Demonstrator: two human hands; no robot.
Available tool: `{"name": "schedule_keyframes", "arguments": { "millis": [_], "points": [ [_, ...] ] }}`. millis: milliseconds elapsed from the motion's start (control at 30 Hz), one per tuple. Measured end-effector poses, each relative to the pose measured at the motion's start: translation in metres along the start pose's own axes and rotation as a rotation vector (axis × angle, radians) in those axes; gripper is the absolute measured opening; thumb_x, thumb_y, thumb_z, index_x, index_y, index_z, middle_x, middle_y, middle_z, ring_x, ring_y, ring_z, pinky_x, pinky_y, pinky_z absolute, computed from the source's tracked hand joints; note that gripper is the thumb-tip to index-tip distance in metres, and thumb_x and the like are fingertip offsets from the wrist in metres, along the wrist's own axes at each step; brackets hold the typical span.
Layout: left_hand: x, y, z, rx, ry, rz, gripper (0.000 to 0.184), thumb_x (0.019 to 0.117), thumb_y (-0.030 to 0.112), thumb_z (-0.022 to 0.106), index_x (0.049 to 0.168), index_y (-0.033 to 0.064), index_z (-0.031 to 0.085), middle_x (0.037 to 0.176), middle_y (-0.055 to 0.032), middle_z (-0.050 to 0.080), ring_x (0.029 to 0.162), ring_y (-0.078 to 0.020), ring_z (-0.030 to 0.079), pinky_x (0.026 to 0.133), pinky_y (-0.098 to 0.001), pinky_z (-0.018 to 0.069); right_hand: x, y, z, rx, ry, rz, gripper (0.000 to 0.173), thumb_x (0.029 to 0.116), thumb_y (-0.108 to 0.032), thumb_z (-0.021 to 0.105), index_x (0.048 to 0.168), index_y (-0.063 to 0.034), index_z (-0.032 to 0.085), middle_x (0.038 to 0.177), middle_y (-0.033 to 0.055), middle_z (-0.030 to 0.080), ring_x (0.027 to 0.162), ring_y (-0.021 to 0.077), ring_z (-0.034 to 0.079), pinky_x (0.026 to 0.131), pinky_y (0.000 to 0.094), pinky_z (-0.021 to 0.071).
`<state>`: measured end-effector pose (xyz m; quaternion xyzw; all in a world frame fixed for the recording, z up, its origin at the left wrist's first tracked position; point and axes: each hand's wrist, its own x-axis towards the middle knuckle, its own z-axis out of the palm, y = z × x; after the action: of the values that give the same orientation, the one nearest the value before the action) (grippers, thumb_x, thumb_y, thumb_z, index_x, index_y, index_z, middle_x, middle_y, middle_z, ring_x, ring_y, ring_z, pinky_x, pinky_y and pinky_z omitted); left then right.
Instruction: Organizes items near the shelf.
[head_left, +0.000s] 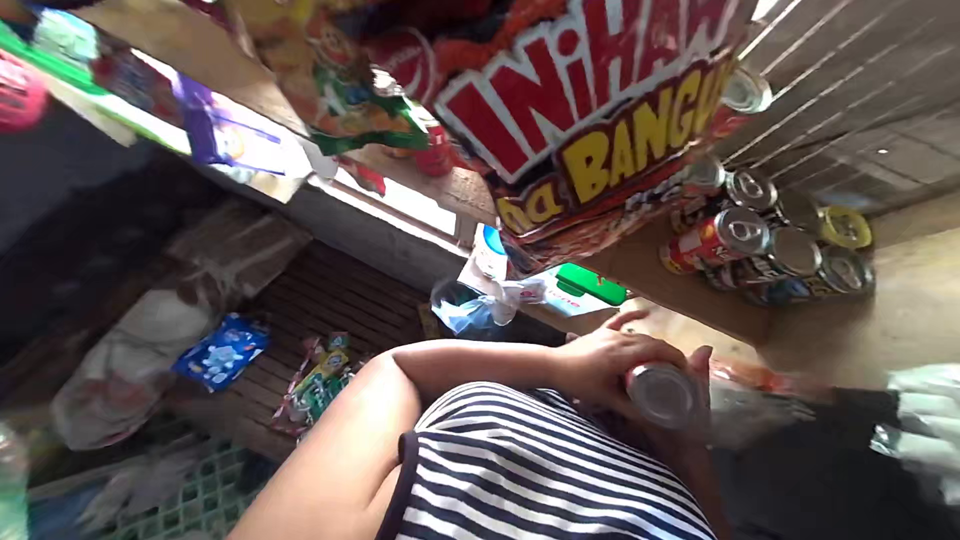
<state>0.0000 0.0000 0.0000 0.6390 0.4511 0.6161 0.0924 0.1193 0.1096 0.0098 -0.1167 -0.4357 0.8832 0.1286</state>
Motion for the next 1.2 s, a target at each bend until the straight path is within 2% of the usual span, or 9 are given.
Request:
{"name": "schedule_keyframes", "arguments": {
  "millis": [367,467,533,600,700,800,933,1033,1200],
  "points": [
    [-0.019,-0.004,-0.002,-0.196,0.098,-0.106,0.071,0.0803,0.027,0.086,0.131,-0.0086,0.052,0.117,-0.0121,0.070,0.120,-0.0099,0.062,0.121,-0.0379,0.0331,-0.020,-0.026,0.004,-0.770,0.172,-0.250,0.024,0.0960,-0.031,0.068,0.106,-0.0144,0.055,0.078,-0.0166,0.060,0.069,-0.0063,0.059,0.066,0.0144,0.0533],
    [-0.013,0.009,-0.010,-0.126,0.178,-0.279,0.064,0.0819,0.022,0.084,0.128,-0.0082,0.053,0.109,-0.0111,0.071,0.107,-0.0102,0.067,0.102,-0.0334,0.0528,-0.035,-0.042,0.008,-1.112,0.175,-0.499,0.053,0.0866,-0.045,0.078,0.117,-0.0054,0.060,0.088,-0.0110,0.059,0.073,-0.0107,0.054,0.065,0.0085,0.0492],
    [-0.003,0.020,-0.019,-0.026,0.105,-0.399,0.060,0.0829,0.026,0.083,0.126,-0.0045,0.056,0.104,-0.0081,0.072,0.099,-0.0088,0.070,0.092,-0.0327,0.0589,-0.039,-0.047,0.013,-1.284,0.106,-0.526,0.083,0.0841,-0.062,0.073,0.133,0.0032,0.056,0.106,0.0077,0.065,0.080,-0.0018,0.058,0.068,0.0148,0.0515],
    [0.006,0.032,-0.023,0.147,-0.030,-0.423,0.060,0.0794,0.032,0.084,0.123,-0.0035,0.061,0.101,-0.0130,0.073,0.097,-0.0198,0.071,0.088,-0.0437,0.0576,-0.036,-0.044,0.019,-1.373,0.032,-0.506,0.092,0.0839,-0.062,0.072,0.142,0.0062,0.052,0.118,0.0197,0.065,0.089,0.0069,0.062,0.074,0.0217,0.0539],
    [0.011,0.041,-0.023,0.313,-0.162,-0.334,0.062,0.0793,0.039,0.081,0.120,-0.0045,0.063,0.099,-0.0177,0.073,0.097,-0.0303,0.071,0.087,-0.0529,0.0543,-0.032,-0.043,0.029,-1.381,-0.021,-0.501,0.071,0.0868,-0.048,0.074,0.134,0.0022,0.060,0.120,0.0156,0.069,0.109,0.0096,0.066,0.094,0.0262,0.0552],
    [0.012,0.048,-0.025,0.307,-0.139,-0.327,0.061,0.0795,0.033,0.081,0.124,-0.0038,0.061,0.103,-0.0168,0.073,0.100,-0.0280,0.070,0.092,-0.0513,0.0532,-0.031,-0.050,0.033,-1.359,-0.012,-0.602,0.059,0.0866,-0.042,0.076,0.125,0.0017,0.064,0.111,0.0114,0.071,0.103,0.0047,0.066,0.091,0.0215,0.0555],
    [0.010,0.054,-0.033,0.284,-0.015,-0.312,0.094,0.0769,0.039,0.087,0.150,0.0010,0.042,0.151,-0.0190,0.049,0.136,-0.0299,0.052,0.110,-0.0524,0.0444,-0.032,-0.083,0.049,-1.361,0.324,-0.856,0.058,0.0882,-0.035,0.075,0.129,0.0038,0.061,0.118,0.0112,0.069,0.103,0.0042,0.065,0.089,0.0246,0.0556],
    [0.004,0.053,-0.042,0.292,0.107,-0.214,0.094,0.0768,0.043,0.086,0.148,-0.0007,0.044,0.154,-0.0196,0.046,0.141,-0.0283,0.048,0.113,-0.0488,0.0436,-0.012,-0.111,0.061,-1.307,0.539,-1.088,0.070,0.0914,-0.026,0.075,0.141,0.0114,0.044,0.131,0.0148,0.060,0.115,0.0073,0.062,0.100,0.0271,0.0532],
    [-0.011,0.051,-0.057,0.317,0.332,-0.061,0.070,0.0919,0.040,0.074,0.143,0.0027,0.044,0.144,-0.0143,0.055,0.135,-0.0168,0.052,0.112,-0.0380,0.0447,0.049,-0.142,0.058,-1.304,0.657,-1.194,0.071,0.0943,-0.021,0.072,0.142,0.0165,0.035,0.121,0.0231,0.059,0.084,0.0094,0.064,0.073,0.0227,0.0564]
  ]
}}
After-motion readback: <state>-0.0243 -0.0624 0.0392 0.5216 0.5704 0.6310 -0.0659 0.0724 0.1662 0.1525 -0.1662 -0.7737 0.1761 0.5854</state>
